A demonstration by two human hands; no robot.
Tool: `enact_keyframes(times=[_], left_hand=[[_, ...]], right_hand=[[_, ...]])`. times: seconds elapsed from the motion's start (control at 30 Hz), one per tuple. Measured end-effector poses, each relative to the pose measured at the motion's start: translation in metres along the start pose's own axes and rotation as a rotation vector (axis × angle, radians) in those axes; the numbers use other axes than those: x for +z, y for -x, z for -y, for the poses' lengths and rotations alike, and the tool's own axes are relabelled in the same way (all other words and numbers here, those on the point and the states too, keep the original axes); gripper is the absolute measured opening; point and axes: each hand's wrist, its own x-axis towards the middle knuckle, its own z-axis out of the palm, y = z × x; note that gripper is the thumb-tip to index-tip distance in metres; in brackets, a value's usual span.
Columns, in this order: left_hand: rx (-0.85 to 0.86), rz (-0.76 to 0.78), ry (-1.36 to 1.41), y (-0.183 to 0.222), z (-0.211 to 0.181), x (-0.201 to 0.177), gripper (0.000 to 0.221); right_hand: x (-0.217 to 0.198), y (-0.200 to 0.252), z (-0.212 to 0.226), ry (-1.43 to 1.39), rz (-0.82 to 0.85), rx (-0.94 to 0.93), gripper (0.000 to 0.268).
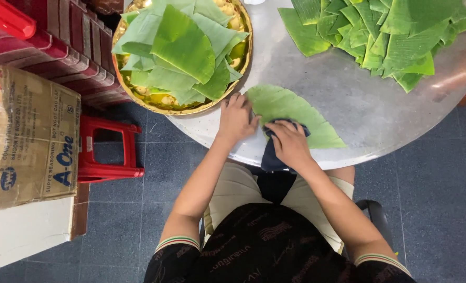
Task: Cleaning banana leaves by wiping them with a cloth and stacking them on a table.
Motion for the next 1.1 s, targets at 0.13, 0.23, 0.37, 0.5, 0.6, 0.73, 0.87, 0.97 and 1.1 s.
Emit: enact_keyframes(times=[0.13, 0.23, 0.37, 0.5, 0.6, 0.73, 0.87, 0.97, 1.1], left_hand=[[0.031, -0.055, 0.071, 0.000, -0.010, 0.006, 0.051], [0.051, -0.065, 0.073, 0.003, -0.007, 0.019, 0.032], [0.021, -0.079, 0.081, 0.003, -0.007, 0.015, 0.032], [0.059, -0.173, 0.066, 0.007, -0.013, 0.021, 0.030], [0.082, -0.113, 0.097, 0.025, -0.030, 0.012, 0.022], [-0.009, 0.011, 0.143, 0.039, -0.048, 0.009, 0.028], [-0.029, 0.136, 0.151, 0.037, -0.058, -0.010, 0.048], [-0.055, 0.233, 0.174, 0.035, -0.068, -0.032, 0.066], [-0.100, 0.327, 0.163, 0.037, -0.071, -0.047, 0.079]], right_hand=[[-0.003, -0.001, 0.012, 0.057, -0.114, -0.105, 0.041], [-0.003, 0.009, 0.010, -0.067, -0.059, -0.187, 0.039], [-0.008, 0.028, 0.008, -0.233, 0.046, -0.238, 0.036], [-0.016, 0.025, 0.004, -0.289, -0.065, -0.178, 0.037], [-0.014, 0.018, 0.004, -0.061, -0.218, -0.034, 0.041], [0.000, 0.031, 0.010, 0.028, -0.219, -0.111, 0.040], [-0.009, 0.055, 0.014, -0.159, -0.106, -0.185, 0.034], [-0.031, 0.048, 0.014, -0.414, -0.049, -0.190, 0.035], [-0.077, -0.004, 0.018, -0.465, -0.217, -0.198, 0.033]])
